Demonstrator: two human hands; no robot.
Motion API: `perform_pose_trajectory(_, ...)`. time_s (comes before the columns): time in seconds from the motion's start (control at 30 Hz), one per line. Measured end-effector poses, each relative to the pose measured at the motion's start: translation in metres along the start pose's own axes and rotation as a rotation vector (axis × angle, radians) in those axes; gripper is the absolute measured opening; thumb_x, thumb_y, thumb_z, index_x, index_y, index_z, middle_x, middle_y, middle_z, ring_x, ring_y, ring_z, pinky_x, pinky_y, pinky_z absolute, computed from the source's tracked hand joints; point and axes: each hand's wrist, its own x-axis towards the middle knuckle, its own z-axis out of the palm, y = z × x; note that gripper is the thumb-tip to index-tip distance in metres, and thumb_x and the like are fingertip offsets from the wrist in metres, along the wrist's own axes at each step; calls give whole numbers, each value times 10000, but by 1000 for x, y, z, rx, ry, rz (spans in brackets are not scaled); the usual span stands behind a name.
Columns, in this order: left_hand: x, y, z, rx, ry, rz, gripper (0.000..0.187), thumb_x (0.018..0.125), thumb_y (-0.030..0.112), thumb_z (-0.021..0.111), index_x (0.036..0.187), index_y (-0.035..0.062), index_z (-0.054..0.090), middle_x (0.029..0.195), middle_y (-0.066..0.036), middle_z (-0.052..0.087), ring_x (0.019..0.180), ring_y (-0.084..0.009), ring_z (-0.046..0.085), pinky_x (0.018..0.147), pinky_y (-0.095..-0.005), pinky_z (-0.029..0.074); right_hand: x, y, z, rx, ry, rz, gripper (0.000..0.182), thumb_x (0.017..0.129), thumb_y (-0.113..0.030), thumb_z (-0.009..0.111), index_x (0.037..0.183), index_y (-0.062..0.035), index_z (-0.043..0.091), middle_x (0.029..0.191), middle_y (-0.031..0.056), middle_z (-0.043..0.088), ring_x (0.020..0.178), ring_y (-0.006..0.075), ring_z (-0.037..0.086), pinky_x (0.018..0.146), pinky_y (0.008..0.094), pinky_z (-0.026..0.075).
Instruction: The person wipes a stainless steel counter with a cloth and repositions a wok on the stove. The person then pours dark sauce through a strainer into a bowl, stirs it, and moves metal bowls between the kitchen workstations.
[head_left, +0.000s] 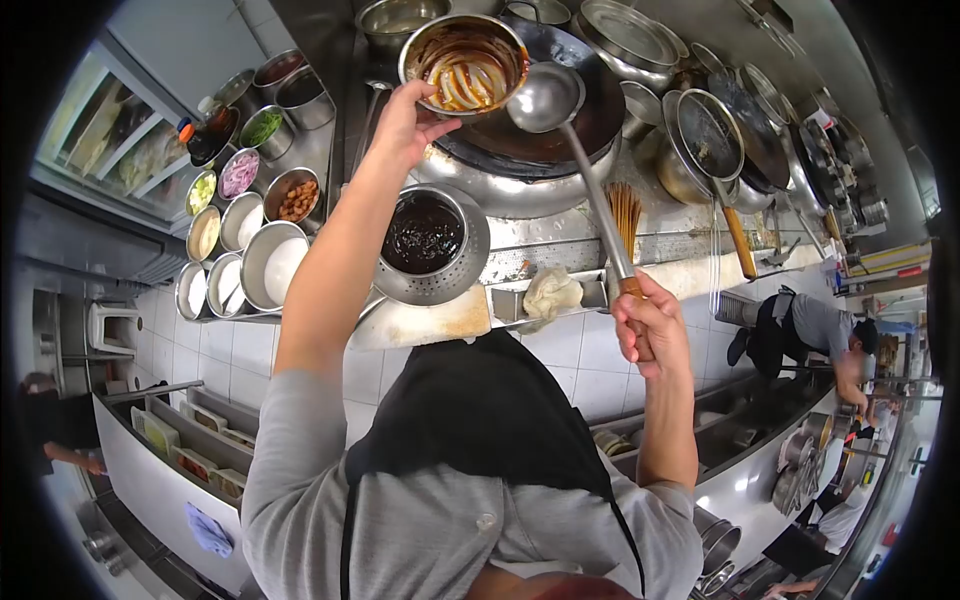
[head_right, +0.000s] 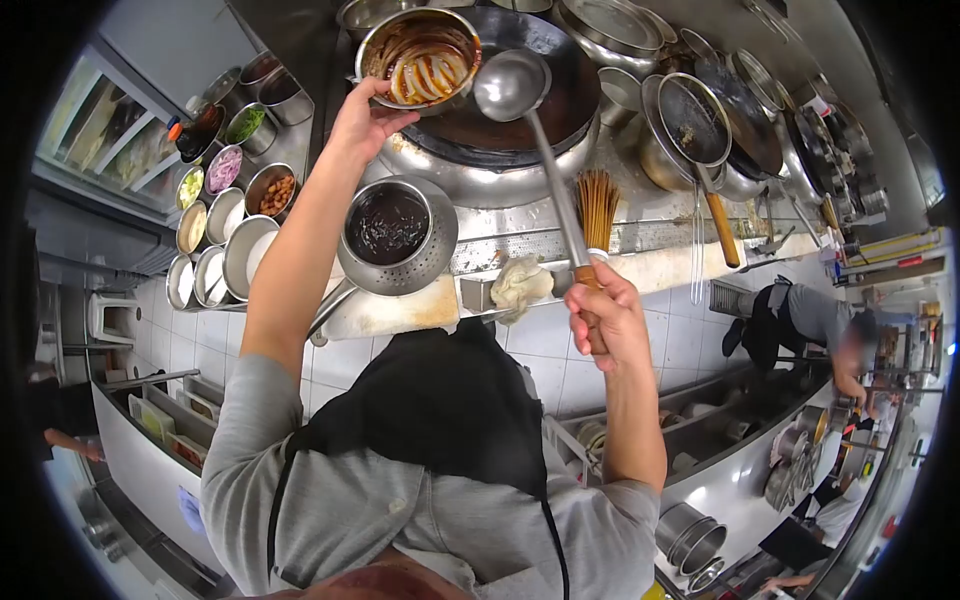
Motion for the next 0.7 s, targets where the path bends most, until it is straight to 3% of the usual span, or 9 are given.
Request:
perform_pose_trajectory(0.13, 6, -6, 4, 103, -35, 19, 478, 867, 183, 629, 1263, -40, 483, 1137, -230, 581, 1036, -327, 642, 881, -493, 609, 8, -10, 13, 181, -156, 166, 173, 931, -53, 617, 1085, -23, 545, 762, 92, 571, 450, 103, 513, 293, 225, 386)
perform_pose_trajectory(0.2, 9, -7, 5, 169, -51, 19, 428, 871, 183, 630, 1229, -4, 488, 1138, -186, 613, 991, -291, 664, 853, -490, 614, 9, -16, 18, 234, -221, 204, 205, 940, -67, 609, 1131, -18, 554, 769, 94, 571, 454, 101, 509, 295, 224, 385)
perform_pose_trajectory(0.33, 16, -6, 4, 293, 9, 22, 642, 832, 167, 658, 1414, 10, 435, 1270, -166, 558, 1070, -304, 645, 818, -438, 630, 4, -30, 29, 313, -283, 250, 305, 957, -82, 585, 1251, -4, 558, 777, 91, 568, 462, 100, 503, 304, 222, 389)
perform_pose_trajectory(0.43, 12, -3, 9, 364, -41, 5, 640, 851, 255, 711, 1373, -2, 445, 1323, -209, 523, 1098, -336, 635, 793, -461, 632, 3, -35, 29, 354, -299, 293, 368, 968, -91, 569, 1322, 3, 540, 794, 90, 565, 480, 103, 500, 316, 222, 400)
perform_pose_trajectory(0.53, 8, -1, 13, 408, -8, -43, 1013, 809, 341, 782, 1568, -6, 207, 1526, -227, 392, 1150, -394, 625, 811, -437, 625, -1, -41, 30, 446, -310, 352, 354, 975, -101, 557, 1312, 7, 544, 808, 91, 564, 497, 107, 501, 323, 227, 409)
perform_pose_trajectory(0.63, -3, 3, 22, 460, -34, -86, 1131, 793, 380, 799, 1587, -15, 97, 1594, -245, 285, 1152, -447, 614, 811, -433, 619, -3, -48, 27, 424, -303, 342, 350, 979, -118, 552, 1307, 5, 546, 833, 96, 567, 515, 111, 506, 328, 231, 420)
perform_pose_trajectory(0.7, -8, 2, 27, 461, -15, -92, 1127, 793, 409, 787, 1591, 0, 104, 1615, -243, 242, 1131, -485, 613, 802, -430, 609, -3, -56, 28, 428, -282, 338, 345, 980, -121, 550, 1302, 4, 549, 839, 90, 568, 520, 108, 511, 330, 232, 428)
